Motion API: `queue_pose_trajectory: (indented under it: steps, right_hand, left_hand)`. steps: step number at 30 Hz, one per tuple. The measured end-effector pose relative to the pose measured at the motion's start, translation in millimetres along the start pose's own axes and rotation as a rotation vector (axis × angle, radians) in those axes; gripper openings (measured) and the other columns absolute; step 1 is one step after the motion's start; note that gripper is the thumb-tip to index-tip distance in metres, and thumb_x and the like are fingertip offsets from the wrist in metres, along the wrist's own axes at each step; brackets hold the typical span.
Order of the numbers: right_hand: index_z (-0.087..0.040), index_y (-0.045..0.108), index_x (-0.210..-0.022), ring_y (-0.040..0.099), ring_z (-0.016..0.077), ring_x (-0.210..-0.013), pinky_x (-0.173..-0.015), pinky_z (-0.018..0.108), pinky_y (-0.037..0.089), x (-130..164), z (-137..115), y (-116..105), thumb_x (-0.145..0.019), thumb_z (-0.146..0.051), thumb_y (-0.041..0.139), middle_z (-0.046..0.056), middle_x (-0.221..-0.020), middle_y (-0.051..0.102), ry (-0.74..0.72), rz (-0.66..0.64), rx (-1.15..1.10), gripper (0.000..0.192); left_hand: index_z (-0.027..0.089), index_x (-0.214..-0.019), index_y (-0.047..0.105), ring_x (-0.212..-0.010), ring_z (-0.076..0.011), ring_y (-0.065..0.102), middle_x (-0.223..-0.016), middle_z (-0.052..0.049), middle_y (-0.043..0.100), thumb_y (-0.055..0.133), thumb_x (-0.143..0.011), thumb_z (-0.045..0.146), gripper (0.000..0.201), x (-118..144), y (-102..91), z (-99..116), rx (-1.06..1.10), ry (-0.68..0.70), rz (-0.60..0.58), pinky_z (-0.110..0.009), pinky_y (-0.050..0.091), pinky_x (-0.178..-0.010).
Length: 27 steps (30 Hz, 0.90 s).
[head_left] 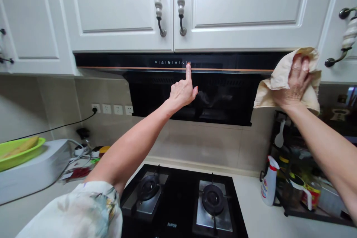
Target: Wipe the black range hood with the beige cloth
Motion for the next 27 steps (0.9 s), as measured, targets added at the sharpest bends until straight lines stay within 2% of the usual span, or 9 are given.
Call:
queue_pose_trajectory:
  steps: [4,6,9,11,13,15,20,24,27]
  right_hand:
    - [-0.035,0.056,-0.154,0.025,0.0367,-0.158,-0.100,0.070,0.036,7.0,-17.9,-0.1,-0.102,-0.047,0.019,0.011,-0.174,0.018,0.026,-0.008,0.038,0.065]
    - [-0.036,0.053,-0.156,0.028,0.0330,-0.157,-0.100,0.066,0.040,8.6,-37.6,11.0,-0.102,-0.042,0.019,0.010,-0.173,0.022,-0.074,-0.052,0.039,0.064]
    - [-0.030,0.040,-0.164,0.033,0.0282,-0.156,-0.103,0.061,0.046,16.8,-92.4,26.7,-0.102,-0.036,0.019,0.009,-0.170,0.028,-0.334,-0.194,-0.053,0.066]
    - [-0.026,0.033,-0.168,0.031,0.0297,-0.157,-0.106,0.064,0.044,26.6,-141.8,19.2,-0.100,-0.030,0.021,0.010,-0.171,0.026,-0.451,-0.269,-0.163,0.068]
    - [-0.028,0.031,-0.169,0.030,0.0334,-0.158,-0.108,0.070,0.040,37.5,-197.4,-6.4,-0.099,-0.025,0.023,0.011,-0.171,0.026,-0.512,-0.303,-0.286,0.070]
    - [-0.030,0.029,-0.169,0.034,0.0365,-0.155,-0.109,0.073,0.038,50.5,-256.1,-41.9,-0.101,-0.025,0.024,0.011,-0.170,0.029,-0.574,-0.331,-0.411,0.069]
    - [-0.027,0.033,-0.168,0.051,0.0393,-0.138,-0.111,0.072,0.033,81.0,-382.5,-119.3,-0.104,-0.027,0.009,0.011,-0.170,0.029,-0.662,-0.416,-0.665,0.068]
    - [-0.025,0.037,-0.166,0.055,0.0379,-0.129,-0.113,0.073,0.027,99.8,-466.0,-158.3,-0.103,-0.027,0.007,0.009,-0.170,0.030,-0.710,-0.453,-0.818,0.069]
    - [-0.030,0.038,-0.164,0.049,0.0348,-0.131,-0.115,0.069,0.024,113.8,-524.9,-181.8,-0.104,-0.036,0.009,0.004,-0.165,0.042,-0.769,-0.503,-0.907,0.067]
  left_hand:
    - [0.010,-0.168,-0.009,-0.101,-0.0317,0.074,-0.109,-0.017,0.075,0.050,-0.106,0.034,0.089,43.6,9.5,-1.2,0.030,0.141,-0.053,-0.044,0.051,-0.098]
    - [0.014,-0.169,0.005,-0.098,-0.0297,0.075,-0.107,-0.014,0.075,0.049,-0.105,0.032,0.080,78.7,23.9,-4.2,0.054,0.264,-0.131,-0.041,0.053,-0.093]
    - [0.020,-0.162,0.035,-0.094,-0.0272,0.075,-0.106,-0.011,0.076,0.052,-0.102,0.028,0.062,141.4,56.1,-17.6,0.122,0.464,-0.323,-0.036,0.055,-0.087]
    - [0.021,-0.149,0.054,-0.092,-0.0273,0.075,-0.103,-0.010,0.076,0.053,-0.101,0.027,0.048,180.4,76.8,-37.2,0.191,0.525,-0.437,-0.034,0.055,-0.083]
    - [0.021,-0.137,0.064,-0.089,-0.0280,0.075,-0.098,-0.010,0.076,0.052,-0.100,0.026,0.039,211.2,93.1,-65.2,0.251,0.510,-0.505,-0.033,0.054,-0.078]
    - [0.021,-0.131,0.067,-0.087,-0.0279,0.074,-0.095,-0.010,0.075,0.051,-0.100,0.026,0.035,234.9,103.6,-98.0,0.303,0.444,-0.533,-0.032,0.053,-0.075]
    - [0.023,-0.114,0.073,-0.088,-0.0245,0.073,-0.095,-0.008,0.076,0.052,-0.097,0.023,0.027,282.7,108.4,-175.8,0.461,0.260,-0.575,-0.028,0.050,-0.077]
    - [0.022,-0.101,0.075,-0.086,-0.0231,0.072,-0.092,-0.006,0.076,0.052,-0.095,0.021,0.024,317.1,104.9,-224.1,0.513,0.163,-0.617,-0.027,0.047,-0.074]
    - [0.022,-0.100,0.076,-0.085,-0.0224,0.072,-0.093,-0.006,0.077,0.051,-0.095,0.021,0.025,338.4,103.2,-253.6,0.553,0.096,-0.622,-0.027,0.047,-0.074]
Point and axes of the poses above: each hand's wrist, its own x-axis away from the middle knuckle, its own y-axis out of the palm, z = x × y, the point moved 8 cm from there along -x, towards the middle knuckle
